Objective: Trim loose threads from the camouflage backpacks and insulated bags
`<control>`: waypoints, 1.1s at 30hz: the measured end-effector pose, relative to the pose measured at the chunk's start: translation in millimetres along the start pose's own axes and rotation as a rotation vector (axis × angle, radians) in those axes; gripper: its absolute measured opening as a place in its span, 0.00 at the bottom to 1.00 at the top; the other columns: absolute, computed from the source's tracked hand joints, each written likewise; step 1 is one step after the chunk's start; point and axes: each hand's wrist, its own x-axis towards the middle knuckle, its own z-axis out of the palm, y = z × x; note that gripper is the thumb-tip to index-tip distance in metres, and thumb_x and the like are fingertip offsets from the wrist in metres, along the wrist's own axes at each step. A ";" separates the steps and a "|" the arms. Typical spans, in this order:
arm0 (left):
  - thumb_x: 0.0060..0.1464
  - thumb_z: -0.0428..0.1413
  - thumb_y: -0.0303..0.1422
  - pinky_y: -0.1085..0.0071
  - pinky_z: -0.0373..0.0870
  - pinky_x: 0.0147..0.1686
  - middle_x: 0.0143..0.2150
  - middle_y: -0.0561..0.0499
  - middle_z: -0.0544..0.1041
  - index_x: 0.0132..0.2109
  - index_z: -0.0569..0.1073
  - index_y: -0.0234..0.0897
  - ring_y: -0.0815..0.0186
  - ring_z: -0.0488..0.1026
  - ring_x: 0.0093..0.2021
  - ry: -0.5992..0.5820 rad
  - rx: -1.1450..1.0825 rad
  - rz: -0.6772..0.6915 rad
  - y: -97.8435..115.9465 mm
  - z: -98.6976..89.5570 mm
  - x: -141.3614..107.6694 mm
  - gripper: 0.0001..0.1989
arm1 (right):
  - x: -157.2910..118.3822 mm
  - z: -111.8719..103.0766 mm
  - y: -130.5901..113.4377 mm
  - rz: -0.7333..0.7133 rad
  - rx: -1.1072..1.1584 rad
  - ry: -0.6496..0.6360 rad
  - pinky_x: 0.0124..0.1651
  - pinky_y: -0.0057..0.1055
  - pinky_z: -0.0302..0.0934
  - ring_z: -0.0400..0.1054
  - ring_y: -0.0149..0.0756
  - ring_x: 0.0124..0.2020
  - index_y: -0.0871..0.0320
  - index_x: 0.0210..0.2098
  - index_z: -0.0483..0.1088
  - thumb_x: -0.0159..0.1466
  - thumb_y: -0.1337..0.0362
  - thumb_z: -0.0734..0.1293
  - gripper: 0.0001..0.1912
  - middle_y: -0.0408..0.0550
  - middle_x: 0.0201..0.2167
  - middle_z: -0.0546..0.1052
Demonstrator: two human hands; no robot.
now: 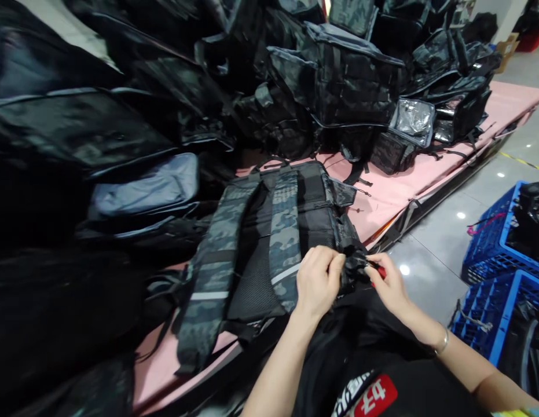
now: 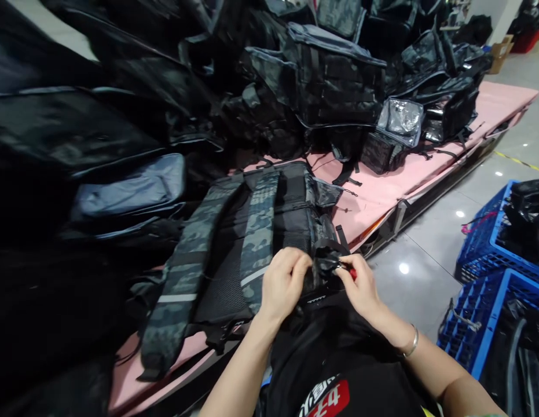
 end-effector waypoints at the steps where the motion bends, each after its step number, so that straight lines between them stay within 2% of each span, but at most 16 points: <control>1: 0.57 0.49 0.37 0.64 0.64 0.44 0.39 0.44 0.72 0.37 0.70 0.35 0.60 0.68 0.42 -0.007 0.051 0.013 1.2 1.9 3.8 0.11 | -1.8 2.2 4.7 0.037 0.074 0.021 0.42 0.31 0.61 0.65 0.35 0.39 0.57 0.41 0.64 0.63 0.60 0.62 0.10 0.48 0.38 0.70; 4: 0.48 0.56 0.32 0.56 0.59 0.53 0.55 0.37 0.66 0.49 0.69 0.30 0.51 0.61 0.55 -0.071 0.210 0.019 0.8 14.3 18.3 0.20 | -5.8 13.2 20.7 0.085 0.147 0.051 0.43 0.32 0.61 0.63 0.35 0.39 0.57 0.43 0.61 0.58 0.58 0.67 0.17 0.48 0.38 0.68; 6: 0.46 0.52 0.24 0.55 0.59 0.54 0.52 0.38 0.69 0.44 0.72 0.31 0.52 0.63 0.55 -0.122 0.195 -0.023 -3.0 21.8 28.9 0.16 | -6.5 21.6 29.3 0.109 0.114 0.076 0.40 0.31 0.60 0.62 0.34 0.35 0.58 0.41 0.60 0.55 0.57 0.69 0.19 0.45 0.34 0.66; 8: 0.45 0.46 0.19 0.60 0.62 0.52 0.44 0.43 0.75 0.38 0.74 0.34 0.59 0.68 0.48 -0.073 0.015 -0.140 -9.2 22.1 37.6 0.15 | -5.4 28.1 33.9 0.131 0.099 0.108 0.36 0.29 0.59 0.59 0.31 0.30 0.58 0.37 0.60 0.55 0.56 0.68 0.17 0.42 0.29 0.63; 11: 0.46 0.46 0.23 0.68 0.68 0.41 0.36 0.48 0.76 0.37 0.73 0.34 0.65 0.71 0.38 0.205 -0.483 -0.393 -22.3 1.6 41.2 0.14 | 0.5 31.8 34.6 0.129 0.130 0.140 0.33 0.26 0.56 0.55 0.28 0.26 0.58 0.34 0.59 0.56 0.56 0.67 0.15 0.39 0.26 0.59; 15: 0.44 0.54 0.27 0.69 0.69 0.33 0.27 0.51 0.75 0.33 0.70 0.33 0.64 0.73 0.33 0.696 -0.995 -0.678 -47.8 -61.0 19.2 0.06 | 19.6 28.3 35.5 0.099 0.149 0.185 0.32 0.26 0.55 0.54 0.27 0.25 0.58 0.33 0.60 0.56 0.58 0.67 0.13 0.37 0.24 0.58; 16: 0.46 0.54 0.26 0.67 0.70 0.35 0.25 0.53 0.73 0.31 0.69 0.33 0.65 0.73 0.32 0.849 -1.051 -0.731 -55.1 -79.7 9.1 0.02 | 26.8 26.8 36.9 0.087 0.146 0.197 0.32 0.26 0.55 0.54 0.27 0.25 0.58 0.33 0.60 0.55 0.58 0.67 0.14 0.37 0.24 0.58; 17: 0.51 0.53 0.26 0.65 0.70 0.38 0.25 0.55 0.73 0.29 0.68 0.34 0.67 0.73 0.34 0.968 -1.104 -0.746 -62.3 -98.1 -2.2 0.03 | 34.9 25.2 38.8 0.076 0.139 0.209 0.33 0.27 0.56 0.54 0.28 0.25 0.58 0.32 0.60 0.54 0.58 0.67 0.14 0.37 0.24 0.58; 19: 0.61 0.44 0.28 0.67 0.70 0.40 0.23 0.57 0.71 0.26 0.66 0.33 0.71 0.72 0.33 1.255 -1.077 -0.827 -74.4 -129.8 -26.9 0.15 | 52.7 22.4 43.4 0.065 0.117 0.218 0.34 0.28 0.56 0.55 0.28 0.25 0.59 0.32 0.60 0.53 0.57 0.68 0.15 0.37 0.24 0.59; 21: 0.63 0.38 0.27 0.70 0.71 0.39 0.24 0.56 0.71 0.26 0.66 0.33 0.74 0.71 0.33 1.388 -1.026 -0.924 -79.9 -149.8 -50.7 0.20 | 70.8 20.0 48.1 0.070 0.091 0.218 0.35 0.28 0.56 0.56 0.28 0.25 0.59 0.32 0.62 0.52 0.56 0.68 0.16 0.37 0.23 0.59; 23: 0.62 0.38 0.24 0.75 0.69 0.33 0.22 0.56 0.69 0.25 0.66 0.32 0.77 0.68 0.28 1.449 -0.975 -0.929 -75.9 -154.8 -70.1 0.19 | 85.8 18.0 51.8 0.088 0.074 0.212 0.34 0.28 0.56 0.56 0.29 0.25 0.60 0.31 0.63 0.51 0.55 0.69 0.17 0.37 0.22 0.59; 25: 0.59 0.44 0.23 0.81 0.63 0.25 0.17 0.57 0.63 0.26 0.66 0.31 0.79 0.60 0.20 1.380 -0.946 -0.860 -62.2 -145.3 -83.6 0.14 | 94.2 15.9 53.1 0.102 0.041 0.211 0.35 0.29 0.56 0.57 0.29 0.25 0.61 0.32 0.65 0.51 0.54 0.69 0.18 0.38 0.22 0.60; 27: 0.54 0.52 0.27 0.82 0.55 0.18 0.14 0.59 0.57 0.30 0.69 0.32 0.78 0.51 0.16 1.167 -0.937 -0.786 -42.3 -124.8 -91.6 0.05 | 93.0 13.9 50.4 0.083 -0.015 0.232 0.38 0.31 0.58 0.61 0.32 0.29 0.61 0.37 0.66 0.52 0.54 0.68 0.19 0.42 0.26 0.66; 29: 0.48 0.57 0.33 0.80 0.49 0.15 0.12 0.61 0.54 0.33 0.70 0.34 0.78 0.47 0.13 0.915 -0.928 -0.785 -21.7 -99.0 -95.0 0.06 | 81.9 12.5 42.2 0.033 -0.038 0.275 0.44 0.34 0.58 0.64 0.36 0.37 0.60 0.42 0.65 0.57 0.54 0.65 0.19 0.48 0.35 0.70; 31: 0.45 0.61 0.38 0.80 0.50 0.14 0.12 0.59 0.59 0.33 0.71 0.33 0.78 0.51 0.13 0.668 -0.945 -0.863 -5.2 -73.7 -95.2 0.13 | 63.1 11.4 28.2 -0.006 0.011 0.270 0.45 0.34 0.59 0.65 0.36 0.41 0.59 0.45 0.63 0.62 0.56 0.61 0.16 0.51 0.40 0.70; 33: 0.42 0.62 0.41 0.77 0.57 0.17 0.18 0.53 0.69 0.32 0.72 0.30 0.75 0.60 0.15 0.443 -0.987 -0.933 6.1 -53.6 -93.4 0.17 | 40.7 10.2 9.8 -0.020 0.097 0.154 0.43 0.32 0.61 0.66 0.34 0.39 0.58 0.44 0.63 0.63 0.57 0.60 0.13 0.50 0.39 0.71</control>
